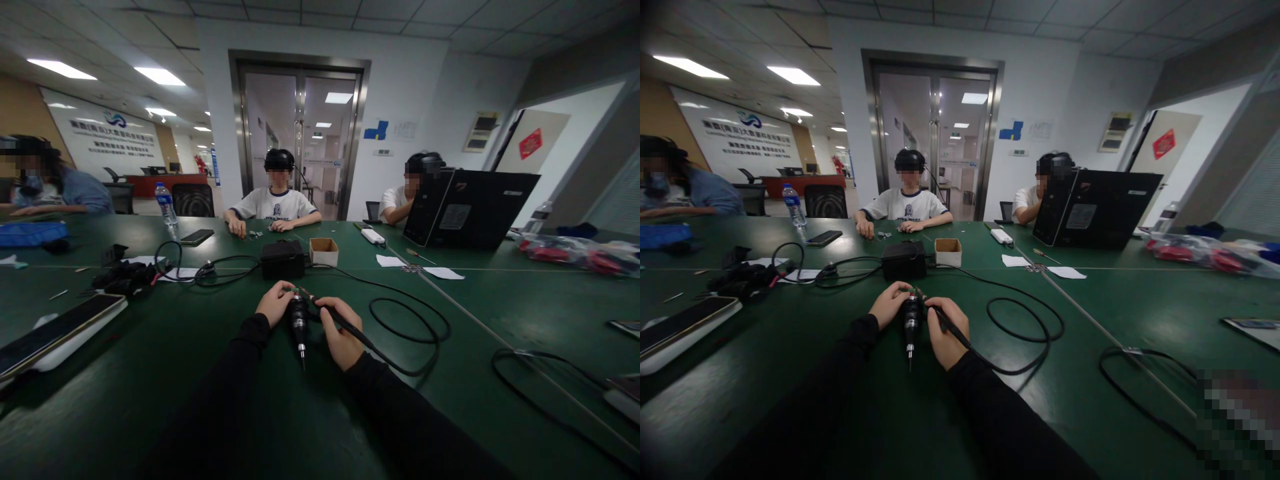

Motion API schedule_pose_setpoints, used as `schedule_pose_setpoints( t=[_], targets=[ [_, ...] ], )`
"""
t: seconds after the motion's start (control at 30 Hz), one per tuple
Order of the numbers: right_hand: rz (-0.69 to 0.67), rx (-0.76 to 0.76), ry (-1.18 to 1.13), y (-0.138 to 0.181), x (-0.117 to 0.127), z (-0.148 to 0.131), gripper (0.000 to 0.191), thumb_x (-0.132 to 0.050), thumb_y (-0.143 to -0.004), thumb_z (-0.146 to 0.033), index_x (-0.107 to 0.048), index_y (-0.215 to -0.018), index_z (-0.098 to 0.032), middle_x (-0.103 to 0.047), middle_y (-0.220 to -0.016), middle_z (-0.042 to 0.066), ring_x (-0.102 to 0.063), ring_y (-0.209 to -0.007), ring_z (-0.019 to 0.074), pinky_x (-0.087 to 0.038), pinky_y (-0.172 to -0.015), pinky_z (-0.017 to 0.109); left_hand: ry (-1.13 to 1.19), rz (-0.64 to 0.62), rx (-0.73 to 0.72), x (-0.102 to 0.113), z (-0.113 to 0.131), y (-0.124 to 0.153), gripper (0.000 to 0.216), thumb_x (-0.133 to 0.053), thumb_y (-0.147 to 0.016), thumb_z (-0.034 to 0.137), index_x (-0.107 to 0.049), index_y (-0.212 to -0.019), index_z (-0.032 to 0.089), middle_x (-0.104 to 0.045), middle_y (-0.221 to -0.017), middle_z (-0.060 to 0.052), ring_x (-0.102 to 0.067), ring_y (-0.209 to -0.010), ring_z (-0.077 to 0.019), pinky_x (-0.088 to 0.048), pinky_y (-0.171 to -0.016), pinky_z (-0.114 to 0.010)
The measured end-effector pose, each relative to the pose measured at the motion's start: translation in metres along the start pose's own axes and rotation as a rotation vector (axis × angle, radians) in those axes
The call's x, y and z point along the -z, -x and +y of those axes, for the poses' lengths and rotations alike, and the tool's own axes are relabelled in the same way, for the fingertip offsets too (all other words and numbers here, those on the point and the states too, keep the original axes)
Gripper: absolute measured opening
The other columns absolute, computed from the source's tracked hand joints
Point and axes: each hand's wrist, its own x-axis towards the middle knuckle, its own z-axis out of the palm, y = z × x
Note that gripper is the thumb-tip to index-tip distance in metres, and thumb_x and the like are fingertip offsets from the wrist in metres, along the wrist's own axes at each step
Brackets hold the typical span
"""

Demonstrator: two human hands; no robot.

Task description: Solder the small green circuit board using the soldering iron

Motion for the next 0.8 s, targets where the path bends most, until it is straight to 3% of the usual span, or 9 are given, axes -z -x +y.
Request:
schedule_pose_setpoints(
  t=[0.27,0.8],
  targets=[
    [-0.046,0.026,0.015,0.0005,0.0001,0.0007,0.014,-0.053,-0.085,-0.019,-0.067,-0.087,-0.022,-0.07,-0.088,0.004,-0.066,-0.084,0.0196,-0.051,-0.079,0.031,0.133,-0.017,-0.056,-0.0015,-0.0026,0.0008,0.021,-0.057,-0.078,0.031,-0.059,-0.096,0.02,-0.071,-0.083,-0.002,-0.066,-0.081,-0.0175,-0.049,-0.083,-0.031],
    [-0.098,0.03,0.009,0.0008,0.0003,-0.0009,0.016,-0.053,-0.086,-0.019,-0.068,-0.09,-0.022,-0.071,-0.091,0.004,-0.066,-0.087,0.0197,-0.051,-0.08,0.031,0.173,-0.008,-0.035,-0.0027,-0.0026,-0.0004,0.021,-0.057,-0.075,0.022,-0.057,-0.096,0.02,-0.072,-0.083,-0.002,-0.068,-0.082,-0.0172,-0.049,-0.084,-0.031]
  ],
)
